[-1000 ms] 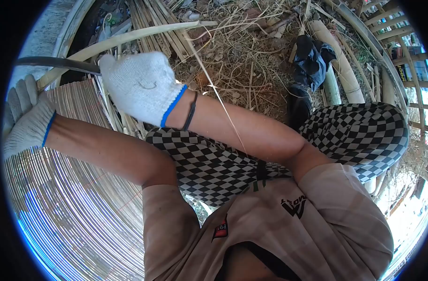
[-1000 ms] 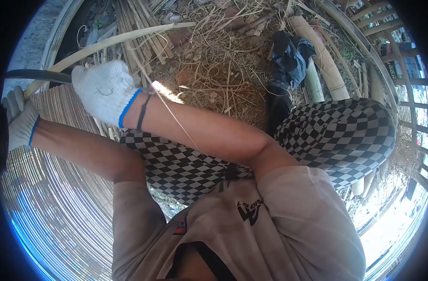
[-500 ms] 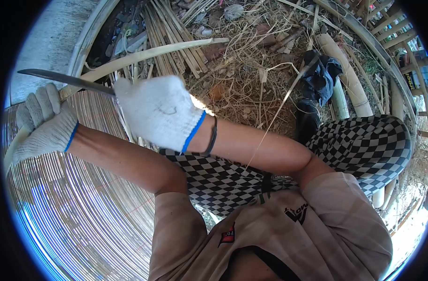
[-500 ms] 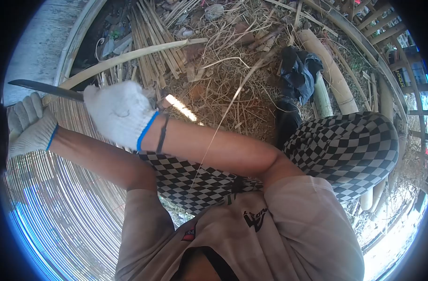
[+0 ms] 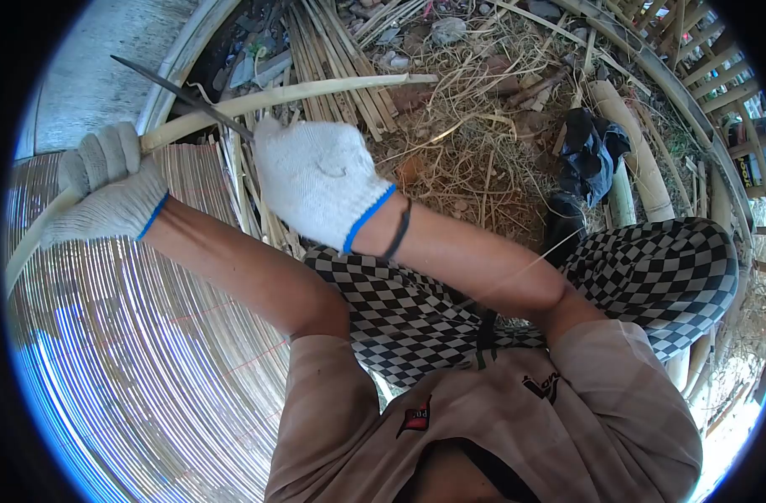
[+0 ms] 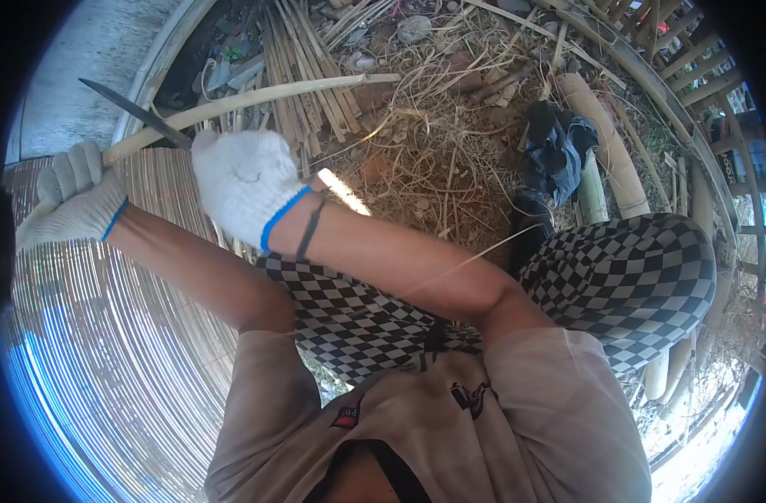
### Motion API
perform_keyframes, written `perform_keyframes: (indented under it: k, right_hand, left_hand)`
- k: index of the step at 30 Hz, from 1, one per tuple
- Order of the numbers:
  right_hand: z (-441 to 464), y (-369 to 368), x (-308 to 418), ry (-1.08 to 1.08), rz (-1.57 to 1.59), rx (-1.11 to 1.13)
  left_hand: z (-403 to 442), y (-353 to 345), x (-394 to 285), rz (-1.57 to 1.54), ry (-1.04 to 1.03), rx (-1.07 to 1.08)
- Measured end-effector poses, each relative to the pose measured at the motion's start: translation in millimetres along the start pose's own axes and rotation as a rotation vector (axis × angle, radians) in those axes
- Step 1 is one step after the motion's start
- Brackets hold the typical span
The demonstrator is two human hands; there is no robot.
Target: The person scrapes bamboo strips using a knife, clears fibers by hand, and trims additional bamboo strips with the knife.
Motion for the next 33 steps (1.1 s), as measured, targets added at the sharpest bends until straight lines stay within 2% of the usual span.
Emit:
perform_keyframes:
  k: [1,3,5,6,9,10,13,14,17,18,20,21,22,25,26,28,29,31,32,33]
  right_hand:
    - [-2.1,6.6,9.2,0.070,-0.012,0.024]
    - [-4.9,5.8,2.7,0.155,-0.007,-0.128]
    - [10.9,-10.8,-34.8,0.102,0.045,-0.109]
    - [9.1,-10.6,-26.5,0.216,-0.046,-0.220]
    - [-2.4,10.7,14.9,0.168,-0.114,-0.165]
    - [-8.7,14.6,20.4,0.257,-0.092,-0.112]
    - [14.9,3.3,-36.7,0.160,-0.078,-0.006]
    - [12.5,0.3,-37.8,0.146,-0.065,-0.025]
    - [4.2,17.7,-2.0,0.252,-0.251,-0.184]
    - [-0.3,20.6,2.4,0.272,-0.174,-0.155]
    - [14.2,4.3,-33.2,0.094,-0.163,-0.086]
    - [18.7,-5.2,-55.2,0.008,-0.160,-0.044]
    - [19.3,-4.1,-62.2,0.062,-0.091,0.017]
    - [14.8,5.4,-32.6,0.179,-0.229,-0.166]
    - [10.4,13.3,-22.4,0.169,-0.205,-0.140]
    - [10.8,7.3,-35.2,0.113,-0.201,-0.092]
    - [8.8,2.2,-47.7,0.084,-0.197,-0.060]
    - [16.7,-8.5,-111.0,-0.176,-0.226,0.016]
    - [16.1,-28.5,-156.0,-0.119,-0.255,-0.107]
    - [18.9,-17.0,-162.8,-0.145,-0.337,0.074]
  left_hand:
    - [-0.8,-7.9,-1.4,-0.048,0.020,0.052]
    - [-4.4,-11.0,-5.9,-0.027,0.014,0.036]
    - [-1.8,-4.2,-8.0,-0.051,0.038,0.091]
    - [1.4,3.4,-6.3,-0.081,0.050,0.134]
    - [-19.8,-28.1,-5.8,-0.071,0.028,-0.099]
    - [-20.0,-30.6,-9.5,0.035,-0.056,-0.056]
    - [-11.3,-28.0,-10.6,-0.055,-0.009,0.136]
    - [-7.6,-16.3,-11.0,-0.034,-0.005,0.117]
    - [-24.2,-40.7,-5.9,-0.026,-0.004,-0.153]
    - [-16.8,-34.3,-7.4,-0.058,-0.001,-0.005]
    - [-13.1,-31.0,-8.2,-0.049,-0.007,0.097]
    - [-14.3,-32.1,-7.9,-0.015,-0.022,0.049]
    - [-14.5,-33.4,-8.5,0.010,-0.047,0.003]
    - [-13.5,-24.5,-7.5,-0.112,0.040,0.104]
    - [-15.3,-25.4,-9.8,-0.031,-0.003,0.037]
    - [-15.2,-46.3,-11.9,-0.098,0.013,0.114]
    - [-16.8,-46.8,-14.1,-0.094,0.007,0.121]
    - [-19.6,-46.1,-17.8,-0.055,-0.025,0.115]
    - [-20.6,-47.3,-17.3,-0.048,-0.031,0.104]
    - [-21.4,-49.4,-16.6,-0.040,-0.036,0.094]
Point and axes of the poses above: each hand's wrist, its own z-axis towards the middle knuckle, its own y-axis out of the back of the hand, x = y × z, the point moved 5 cm from there along z, towards the middle knuckle, and after that the axes turned 11 degrees about -x, right-handed, at the moved point
